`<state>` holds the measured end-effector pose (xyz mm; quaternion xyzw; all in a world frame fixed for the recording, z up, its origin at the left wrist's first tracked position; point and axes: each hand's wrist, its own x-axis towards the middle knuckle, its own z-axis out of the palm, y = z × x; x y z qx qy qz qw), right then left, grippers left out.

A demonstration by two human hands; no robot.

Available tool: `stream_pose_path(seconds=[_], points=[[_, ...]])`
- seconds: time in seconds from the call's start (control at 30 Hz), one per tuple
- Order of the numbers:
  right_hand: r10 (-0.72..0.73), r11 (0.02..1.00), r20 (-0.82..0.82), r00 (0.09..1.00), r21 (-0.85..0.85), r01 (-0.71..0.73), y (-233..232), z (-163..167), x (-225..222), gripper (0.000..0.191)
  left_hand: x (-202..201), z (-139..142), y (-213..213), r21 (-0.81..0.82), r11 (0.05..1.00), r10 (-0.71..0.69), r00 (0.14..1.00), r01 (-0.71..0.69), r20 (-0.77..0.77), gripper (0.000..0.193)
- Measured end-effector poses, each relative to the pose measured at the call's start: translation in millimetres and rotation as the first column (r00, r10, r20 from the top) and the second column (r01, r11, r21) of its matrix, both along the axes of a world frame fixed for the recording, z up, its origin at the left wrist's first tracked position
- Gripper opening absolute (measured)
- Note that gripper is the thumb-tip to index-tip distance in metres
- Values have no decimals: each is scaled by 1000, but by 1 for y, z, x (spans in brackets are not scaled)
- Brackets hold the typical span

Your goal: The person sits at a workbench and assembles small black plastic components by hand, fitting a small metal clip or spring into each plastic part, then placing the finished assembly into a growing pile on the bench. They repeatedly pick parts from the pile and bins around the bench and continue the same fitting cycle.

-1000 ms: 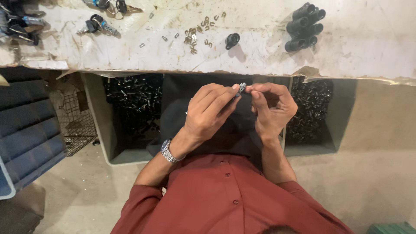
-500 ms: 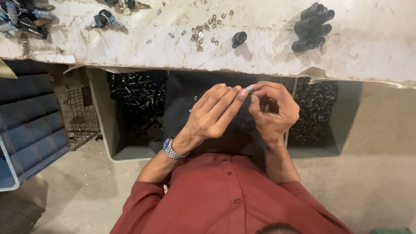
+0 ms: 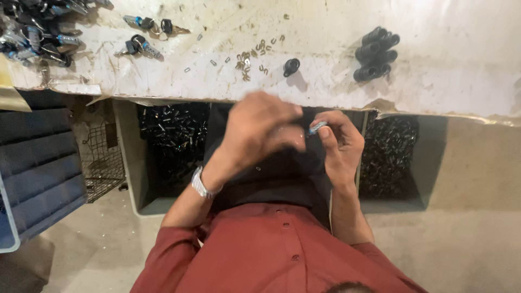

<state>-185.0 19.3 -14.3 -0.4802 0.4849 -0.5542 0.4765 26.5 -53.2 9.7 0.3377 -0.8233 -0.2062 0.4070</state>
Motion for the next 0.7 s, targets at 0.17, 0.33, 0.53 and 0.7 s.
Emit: stream_pose_path(seconds=[0.17, 0.33, 0.53, 0.7], points=[[101, 993, 460, 882, 6, -117, -8, 7, 9, 26, -24, 2, -46, -62, 963, 266, 962, -262, 59, 40], [-47, 967, 531, 846, 236, -95, -6, 1, 10, 37, -21, -10, -12, 209, 978, 16, 983, 23, -183, 41], [-82, 961, 566, 820, 264, -86, 3, -8, 19, 25, -3, -27, 27, 372, 892, -99, 915, 256, -391, 59], [177, 984, -271, 946, 29, -176, -13, 14, 15, 19, 7, -32, 16, 281, 935, -158, 963, 216, -217, 63]])
